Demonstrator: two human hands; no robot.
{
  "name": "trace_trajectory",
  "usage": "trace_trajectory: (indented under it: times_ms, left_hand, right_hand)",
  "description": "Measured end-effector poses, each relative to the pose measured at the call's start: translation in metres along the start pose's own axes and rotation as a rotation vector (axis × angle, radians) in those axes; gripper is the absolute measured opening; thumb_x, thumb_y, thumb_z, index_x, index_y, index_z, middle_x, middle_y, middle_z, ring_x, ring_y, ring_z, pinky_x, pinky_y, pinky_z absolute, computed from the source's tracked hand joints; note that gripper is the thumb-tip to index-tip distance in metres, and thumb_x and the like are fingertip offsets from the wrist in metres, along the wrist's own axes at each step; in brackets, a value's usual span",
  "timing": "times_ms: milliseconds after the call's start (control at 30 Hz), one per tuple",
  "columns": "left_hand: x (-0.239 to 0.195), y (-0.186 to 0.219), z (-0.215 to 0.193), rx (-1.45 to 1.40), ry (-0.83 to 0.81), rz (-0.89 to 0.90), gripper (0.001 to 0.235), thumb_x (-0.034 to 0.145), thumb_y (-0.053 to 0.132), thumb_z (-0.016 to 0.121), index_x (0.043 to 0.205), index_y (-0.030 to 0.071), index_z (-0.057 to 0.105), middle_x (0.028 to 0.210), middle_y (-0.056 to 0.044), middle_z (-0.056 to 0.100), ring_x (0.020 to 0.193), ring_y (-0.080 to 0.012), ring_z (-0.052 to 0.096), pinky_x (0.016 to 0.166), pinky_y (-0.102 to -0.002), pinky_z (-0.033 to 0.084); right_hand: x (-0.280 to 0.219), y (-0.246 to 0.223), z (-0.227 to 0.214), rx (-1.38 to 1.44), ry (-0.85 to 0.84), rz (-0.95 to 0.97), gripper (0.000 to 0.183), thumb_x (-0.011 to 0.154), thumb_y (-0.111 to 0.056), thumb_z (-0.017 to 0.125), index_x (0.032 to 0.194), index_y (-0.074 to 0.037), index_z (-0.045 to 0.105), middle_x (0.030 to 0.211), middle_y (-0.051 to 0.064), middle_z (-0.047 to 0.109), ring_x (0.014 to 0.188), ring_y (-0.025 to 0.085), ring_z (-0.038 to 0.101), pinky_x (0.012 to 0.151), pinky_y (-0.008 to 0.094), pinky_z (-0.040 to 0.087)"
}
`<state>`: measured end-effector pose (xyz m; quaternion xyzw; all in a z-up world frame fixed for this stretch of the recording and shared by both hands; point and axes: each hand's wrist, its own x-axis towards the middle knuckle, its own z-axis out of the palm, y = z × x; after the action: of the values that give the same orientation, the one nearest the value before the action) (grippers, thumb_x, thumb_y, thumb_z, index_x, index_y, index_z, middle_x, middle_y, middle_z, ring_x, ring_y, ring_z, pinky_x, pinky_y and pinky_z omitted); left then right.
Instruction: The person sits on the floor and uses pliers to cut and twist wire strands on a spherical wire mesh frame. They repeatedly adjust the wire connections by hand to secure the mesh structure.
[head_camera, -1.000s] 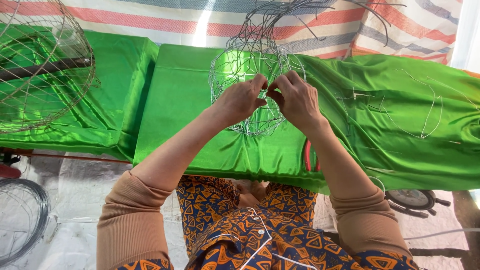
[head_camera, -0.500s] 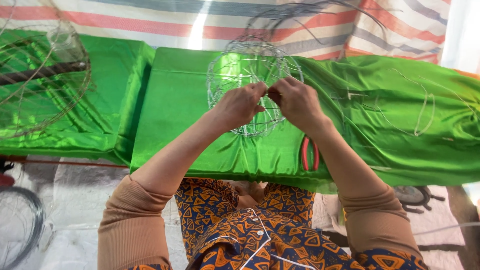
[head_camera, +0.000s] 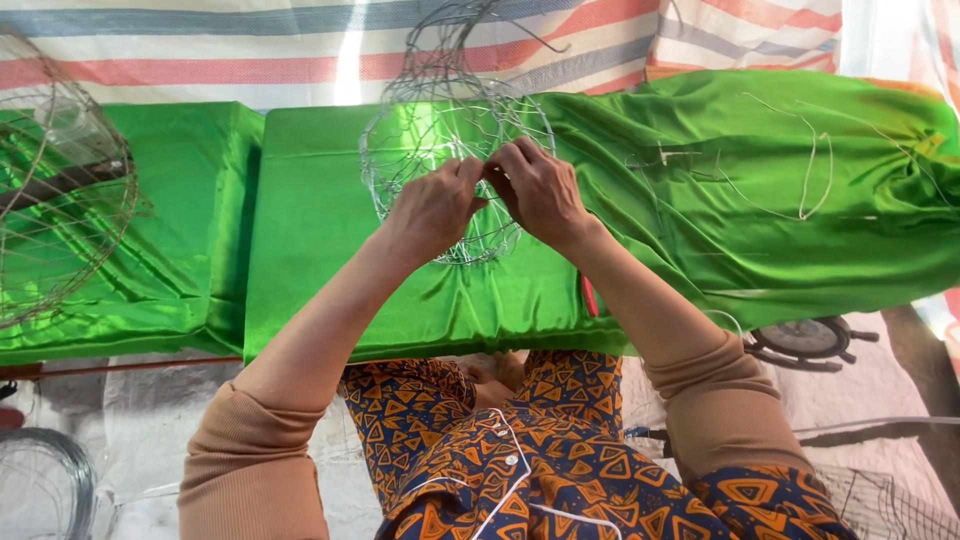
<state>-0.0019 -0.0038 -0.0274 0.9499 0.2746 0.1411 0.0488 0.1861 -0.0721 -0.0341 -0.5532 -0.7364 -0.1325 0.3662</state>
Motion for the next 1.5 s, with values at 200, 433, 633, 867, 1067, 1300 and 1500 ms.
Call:
trace_trajectory:
  times_ms: [200,433,633,867,1067,1300,1500]
  left_hand:
    - [-0.002,0.002,-0.016,-0.084,-0.063,-0.059,0.032,0.099,0.033,0.064,0.119,0.011,0.051,0.1,-0.017,0.062,0.086,-0.0494,0.069,0.071,-0.063,0.057]
    - [-0.006,0.019,-0.048,-0.143,-0.105,-0.008,0.034,0.097,0.031,0.073,0.113,0.008,0.055,0.092,-0.02,0.067,0.09,-0.0507,0.068,0.077,-0.063,0.054]
    - [-0.025,0.033,-0.054,-0.111,-0.079,-0.048,0.04,0.097,0.024,0.081,0.112,0.001,0.051,0.091,-0.024,0.069,0.076,-0.0443,0.068,0.058,-0.053,0.054]
    - [-0.036,0.044,-0.049,-0.046,-0.042,0.017,0.038,0.098,0.019,0.079,0.116,-0.003,0.053,0.104,-0.025,0.07,0.081,-0.0405,0.07,0.07,-0.051,0.058]
    - [-0.031,0.059,-0.05,-0.018,-0.04,0.018,0.038,0.098,0.016,0.078,0.121,0.0,0.053,0.104,-0.029,0.069,0.082,-0.0444,0.07,0.07,-0.054,0.058]
    - [-0.026,0.05,-0.042,-0.023,0.006,0.011,0.047,0.094,0.018,0.079,0.134,0.005,0.056,0.104,-0.026,0.067,0.08,-0.0474,0.07,0.06,-0.057,0.056]
    - [-0.02,0.057,-0.026,-0.087,0.006,-0.005,0.039,0.094,0.018,0.074,0.126,0.004,0.056,0.105,-0.021,0.066,0.072,-0.0354,0.071,0.055,-0.046,0.06]
  right_hand:
    - [0.0,-0.011,-0.005,0.081,-0.014,0.085,0.012,0.104,-0.027,0.062,0.107,-0.016,0.059,0.089,0.012,0.06,0.07,0.044,0.068,0.058,0.054,0.057]
    - [-0.015,-0.019,0.014,0.086,0.101,0.207,0.017,0.105,-0.033,0.055,0.108,-0.016,0.054,0.087,0.013,0.06,0.072,0.047,0.069,0.06,0.057,0.057]
    - [-0.015,-0.043,-0.005,0.204,0.113,0.066,0.005,0.106,-0.012,0.055,0.105,-0.011,0.05,0.076,0.004,0.065,0.05,0.019,0.056,0.041,0.036,0.043]
    - [-0.026,-0.053,-0.012,0.136,0.171,0.048,0.01,0.108,-0.015,0.047,0.099,-0.012,0.045,0.068,-0.001,0.057,0.044,0.011,0.047,0.037,0.028,0.041]
    - [-0.031,-0.052,-0.026,0.129,0.154,0.094,0.009,0.107,-0.016,0.047,0.098,-0.013,0.046,0.068,-0.001,0.057,0.044,0.013,0.048,0.038,0.033,0.044]
    - [-0.02,-0.037,-0.053,0.285,-0.207,0.196,0.017,0.102,-0.004,0.055,0.115,-0.009,0.064,0.066,0.003,0.067,0.044,0.015,0.056,0.038,0.031,0.042]
    - [0.025,-0.057,-0.132,0.399,-0.144,-0.027,0.019,0.102,0.0,0.055,0.103,0.003,0.074,0.084,0.011,0.076,0.071,0.019,0.072,0.064,0.032,0.057]
